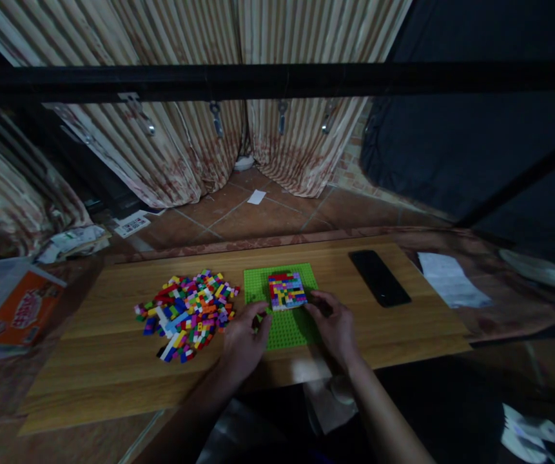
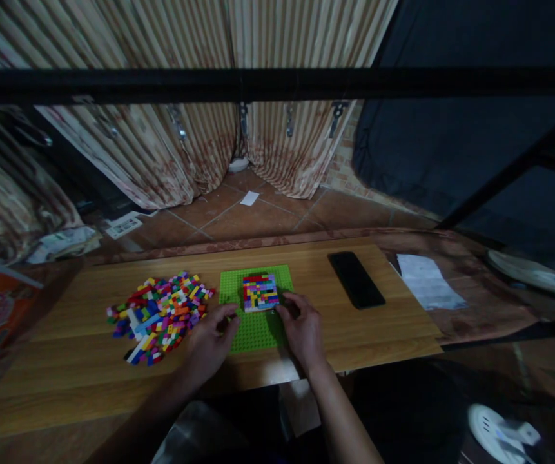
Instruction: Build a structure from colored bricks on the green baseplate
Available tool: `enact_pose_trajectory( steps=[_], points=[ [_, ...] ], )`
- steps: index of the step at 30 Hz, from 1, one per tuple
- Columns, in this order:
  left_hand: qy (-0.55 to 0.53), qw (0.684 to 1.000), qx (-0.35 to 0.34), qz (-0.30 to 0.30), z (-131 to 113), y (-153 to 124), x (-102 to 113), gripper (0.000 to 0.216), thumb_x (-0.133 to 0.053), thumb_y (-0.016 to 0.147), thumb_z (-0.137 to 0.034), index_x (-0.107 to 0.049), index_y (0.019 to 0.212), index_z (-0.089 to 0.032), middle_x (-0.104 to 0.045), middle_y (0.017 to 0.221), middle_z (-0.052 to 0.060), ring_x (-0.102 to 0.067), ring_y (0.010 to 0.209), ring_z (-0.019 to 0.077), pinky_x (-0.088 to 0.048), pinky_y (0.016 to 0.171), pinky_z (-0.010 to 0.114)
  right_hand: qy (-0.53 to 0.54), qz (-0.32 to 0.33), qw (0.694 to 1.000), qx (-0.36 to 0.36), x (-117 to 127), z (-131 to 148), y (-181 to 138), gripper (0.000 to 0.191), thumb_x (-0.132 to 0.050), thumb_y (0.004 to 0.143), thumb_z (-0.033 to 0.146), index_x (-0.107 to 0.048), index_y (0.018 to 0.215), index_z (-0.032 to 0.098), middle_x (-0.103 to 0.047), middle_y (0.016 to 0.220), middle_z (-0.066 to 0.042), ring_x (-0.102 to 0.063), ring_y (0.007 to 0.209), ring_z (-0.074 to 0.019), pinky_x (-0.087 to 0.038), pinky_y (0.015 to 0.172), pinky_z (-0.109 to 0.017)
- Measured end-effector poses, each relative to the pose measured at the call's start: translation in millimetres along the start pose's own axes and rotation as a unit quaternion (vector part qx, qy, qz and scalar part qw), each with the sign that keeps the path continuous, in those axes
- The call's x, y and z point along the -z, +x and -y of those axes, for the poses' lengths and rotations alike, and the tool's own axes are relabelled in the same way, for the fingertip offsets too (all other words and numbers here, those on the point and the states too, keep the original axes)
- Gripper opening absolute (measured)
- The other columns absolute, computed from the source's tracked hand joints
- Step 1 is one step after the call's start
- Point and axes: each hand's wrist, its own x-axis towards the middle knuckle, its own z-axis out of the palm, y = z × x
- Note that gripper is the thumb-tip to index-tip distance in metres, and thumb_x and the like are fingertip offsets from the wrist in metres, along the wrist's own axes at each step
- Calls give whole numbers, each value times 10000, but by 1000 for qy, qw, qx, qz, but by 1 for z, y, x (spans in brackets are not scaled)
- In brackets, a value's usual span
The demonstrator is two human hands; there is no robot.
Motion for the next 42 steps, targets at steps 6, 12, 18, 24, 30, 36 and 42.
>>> enact_pose_trajectory(
  steps=[6, 12, 18, 24, 30, 36, 42],
  points=[
    [54, 998, -16, -35, -9, 25, -22, 275, -580, 848, -356, -582, 1066, -189, -655, 935, 42, -617, 775, 166, -503, 755, 314, 52, 0, 998, -45, 0, -3, 6, 405, -612, 810, 491, -676, 1035, 161, -723, 1000, -118, -675, 897, -242, -525, 813, -397],
    [96, 992, -8, -85, -17, 33, -33, 337, -643, 797, -378, -547, 1046, -172, -618, 1000, 87, -592, 1000, 250, -495, 885, 410, -32, 21, 997, -59, -8, 8, 11, 388, -606, 808, 474, -694, 1009, 154, -733, 923, -116, -677, 814, -245, -517, 760, -383],
    [72, 994, 14, -79, -18, 34, -36, 312, -661, 783, -360, -550, 1019, -189, -602, 999, 74, -596, 975, 236, -500, 876, 408, -33, 3, 997, -73, -10, 12, 10, 342, -612, 789, 454, -705, 948, 166, -732, 893, -97, -674, 795, -245, -506, 736, -367],
    [45, 995, 38, -86, -16, 35, -40, 328, -689, 760, -340, -549, 1016, -191, -597, 996, 60, -600, 958, 217, -500, 861, 387, -21, 6, 997, -74, -12, 11, 9, 324, -600, 791, 451, -715, 910, 173, -733, 880, -91, -671, 782, -236, -495, 720, -347],
    [41, 994, 26, -95, -9, 36, -45, 337, -708, 740, -327, -560, 1010, -191, -602, 989, 58, -608, 943, 215, -502, 853, 381, -29, 3, 998, -48, -14, 6, 7, 369, -579, 805, 491, -714, 911, 164, -726, 907, -108, -663, 821, -251, -489, 765, -365],
    [18, 994, 17, -102, -6, 35, -44, 334, -709, 740, -353, -565, 993, -189, -603, 995, 65, -605, 938, 219, -511, 830, 376, -30, 48, 998, -17, -7, 4, 8, 437, -538, 823, 558, -718, 913, 170, -733, 896, -93, -658, 809, -243, -484, 759, -348],
    [-5, 990, -11, -142, 8, 9, -15, 156, -548, 859, -299, -577, 977, -200, -611, 980, 67, -605, 925, 203, -508, 791, 342, 37, 84, 995, -27, 7, -3, 12, 589, -439, 831, 676, -721, 899, 163, -736, 846, -105, -659, 807, -246, -499, 729, -336]
  ],
)
